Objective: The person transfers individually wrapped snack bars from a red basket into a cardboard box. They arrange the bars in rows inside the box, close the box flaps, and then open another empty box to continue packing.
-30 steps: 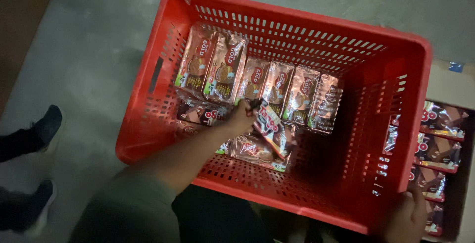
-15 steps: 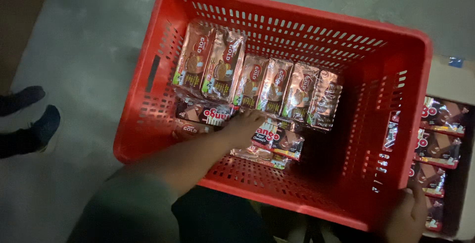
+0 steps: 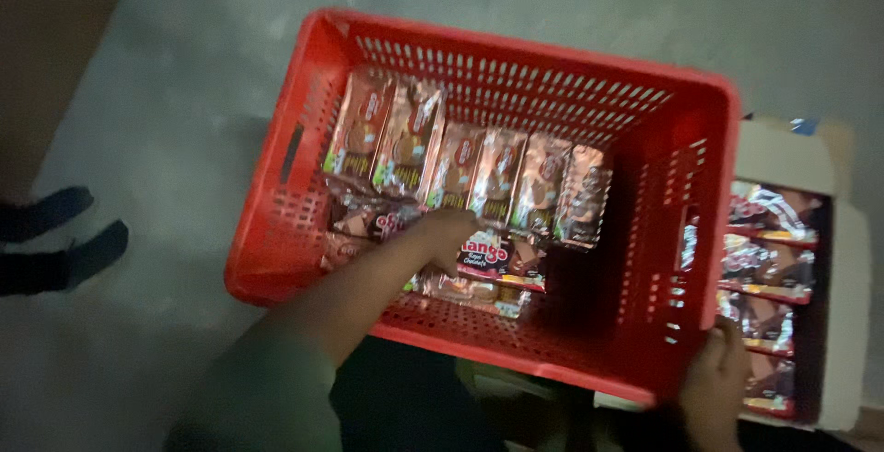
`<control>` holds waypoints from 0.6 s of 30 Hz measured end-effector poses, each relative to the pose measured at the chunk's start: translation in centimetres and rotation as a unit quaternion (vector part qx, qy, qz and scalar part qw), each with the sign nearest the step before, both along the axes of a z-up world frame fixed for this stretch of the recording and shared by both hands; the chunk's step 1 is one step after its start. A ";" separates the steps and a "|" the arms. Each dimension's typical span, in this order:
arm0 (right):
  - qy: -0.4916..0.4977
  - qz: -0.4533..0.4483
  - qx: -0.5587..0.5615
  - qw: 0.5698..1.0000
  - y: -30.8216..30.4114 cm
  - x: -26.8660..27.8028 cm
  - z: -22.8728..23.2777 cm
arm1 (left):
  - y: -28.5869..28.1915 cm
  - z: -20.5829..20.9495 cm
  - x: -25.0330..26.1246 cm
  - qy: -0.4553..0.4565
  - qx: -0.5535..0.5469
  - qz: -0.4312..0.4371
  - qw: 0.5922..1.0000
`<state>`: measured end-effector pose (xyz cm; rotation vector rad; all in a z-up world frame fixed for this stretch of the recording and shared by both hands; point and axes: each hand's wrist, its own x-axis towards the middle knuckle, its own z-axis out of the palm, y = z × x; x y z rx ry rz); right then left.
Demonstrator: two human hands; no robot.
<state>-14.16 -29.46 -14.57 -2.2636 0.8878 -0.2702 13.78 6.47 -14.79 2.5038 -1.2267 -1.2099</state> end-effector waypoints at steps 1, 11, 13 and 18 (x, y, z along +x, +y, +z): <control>-0.011 0.019 -0.020 1.000 -0.8 -0.3 -1.3 | -0.7 1.9 0.3 -0.017 0.037 -0.015 0.999; -0.019 -0.080 0.127 0.989 3.4 3.2 2.1 | -1.1 15.3 -8.3 -0.074 -0.168 0.129 0.975; 0.028 -0.086 0.139 0.986 3.3 3.3 0.7 | -0.7 13.3 -10.7 -0.113 -0.228 0.142 0.956; -0.099 -0.017 0.175 0.979 3.8 1.5 4.4 | -1.4 13.1 -15.4 -0.115 -0.294 0.152 0.936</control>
